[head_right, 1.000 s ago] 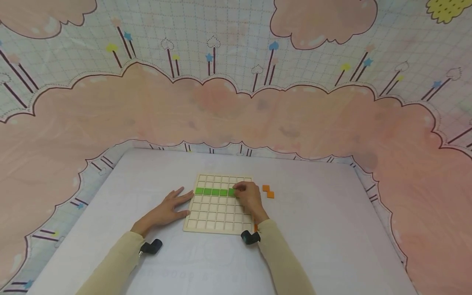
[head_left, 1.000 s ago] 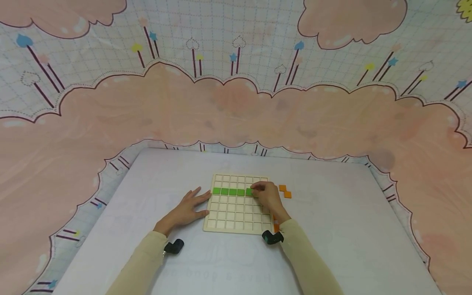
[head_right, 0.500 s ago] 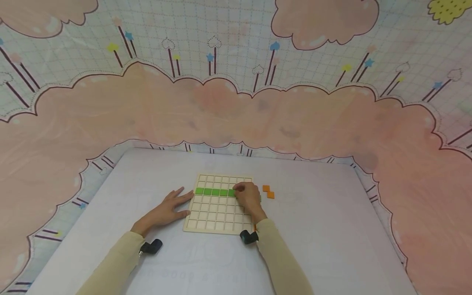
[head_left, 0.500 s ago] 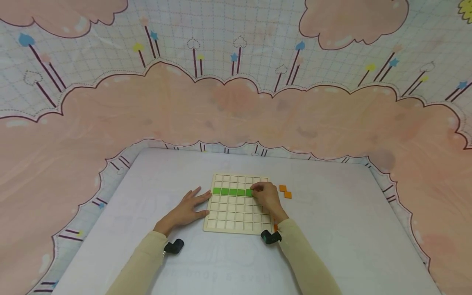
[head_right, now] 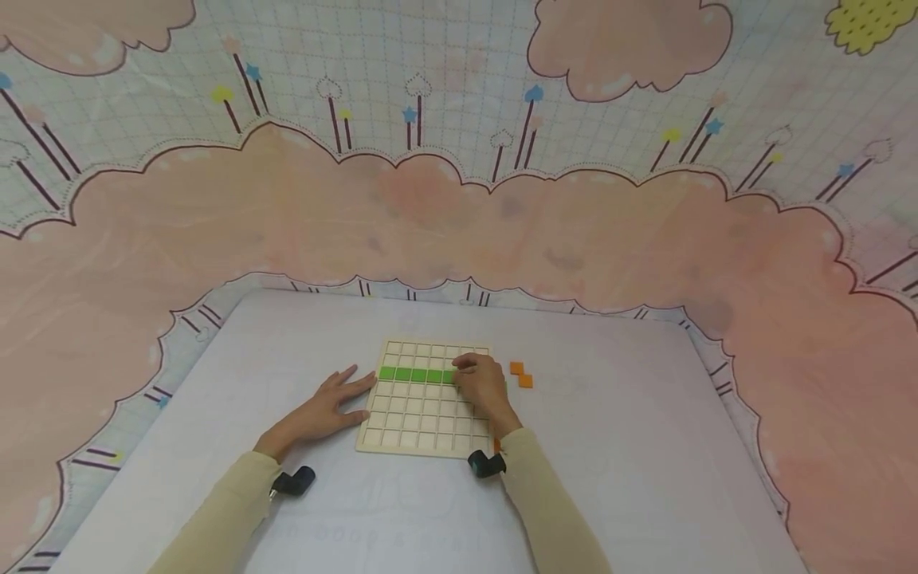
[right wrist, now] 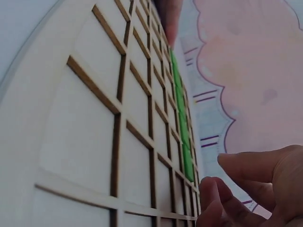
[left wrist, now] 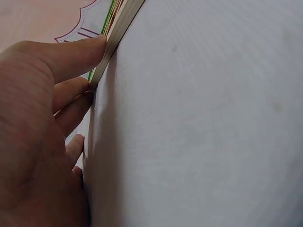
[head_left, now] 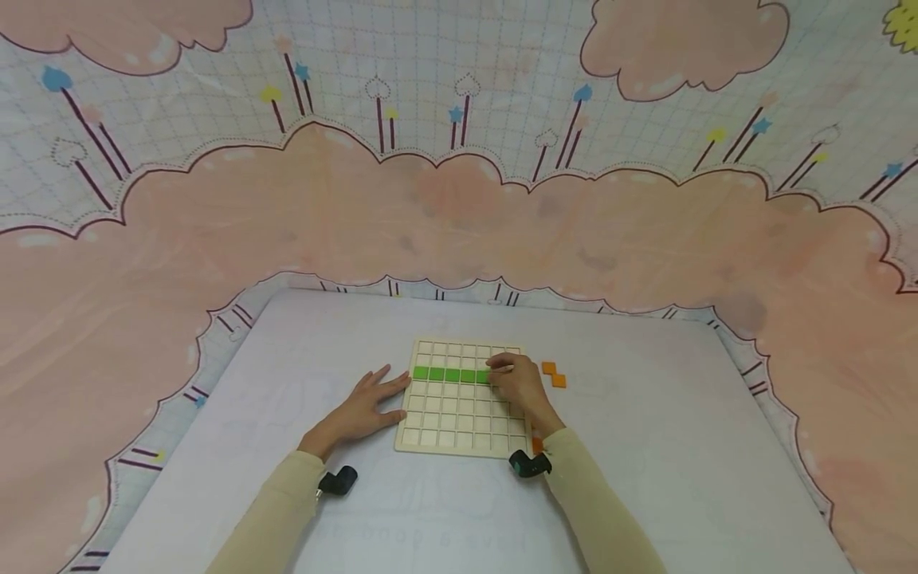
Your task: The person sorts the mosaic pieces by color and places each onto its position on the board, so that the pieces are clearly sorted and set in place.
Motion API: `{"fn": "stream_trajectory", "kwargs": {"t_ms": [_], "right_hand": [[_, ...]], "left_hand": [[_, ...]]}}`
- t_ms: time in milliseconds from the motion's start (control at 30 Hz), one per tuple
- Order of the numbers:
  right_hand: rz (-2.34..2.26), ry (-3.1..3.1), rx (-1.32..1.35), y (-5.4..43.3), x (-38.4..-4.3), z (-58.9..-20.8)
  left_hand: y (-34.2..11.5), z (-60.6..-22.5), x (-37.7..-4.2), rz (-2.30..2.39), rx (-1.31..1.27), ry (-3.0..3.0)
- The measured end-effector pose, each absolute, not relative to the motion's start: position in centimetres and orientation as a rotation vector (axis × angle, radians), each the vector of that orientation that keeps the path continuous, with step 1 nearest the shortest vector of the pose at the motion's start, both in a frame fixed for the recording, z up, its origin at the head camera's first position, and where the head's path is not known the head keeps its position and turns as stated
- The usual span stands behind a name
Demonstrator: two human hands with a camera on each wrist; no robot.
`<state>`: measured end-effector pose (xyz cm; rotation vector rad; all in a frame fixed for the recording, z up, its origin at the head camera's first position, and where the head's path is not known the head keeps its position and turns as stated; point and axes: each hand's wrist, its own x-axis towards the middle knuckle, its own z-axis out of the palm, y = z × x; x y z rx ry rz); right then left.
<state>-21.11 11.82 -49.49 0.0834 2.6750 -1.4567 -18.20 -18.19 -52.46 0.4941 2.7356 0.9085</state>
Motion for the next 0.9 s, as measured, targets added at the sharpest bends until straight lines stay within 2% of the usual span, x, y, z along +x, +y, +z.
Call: {"fn": "stream_trajectory", "kwargs": {"t_ms": [333, 900], "right_hand": [[-1.509, 2.702, -0.073, 12.6, -20.0, -47.3], [-1.500, 2.765, -0.093, 14.1, -17.8, -44.6]], "left_hand": [[-18.3, -52.6, -18.1, 0.897, 0.480, 2.733], [-18.1, -52.2, -18.1, 0.882, 0.459, 2.732]]}}
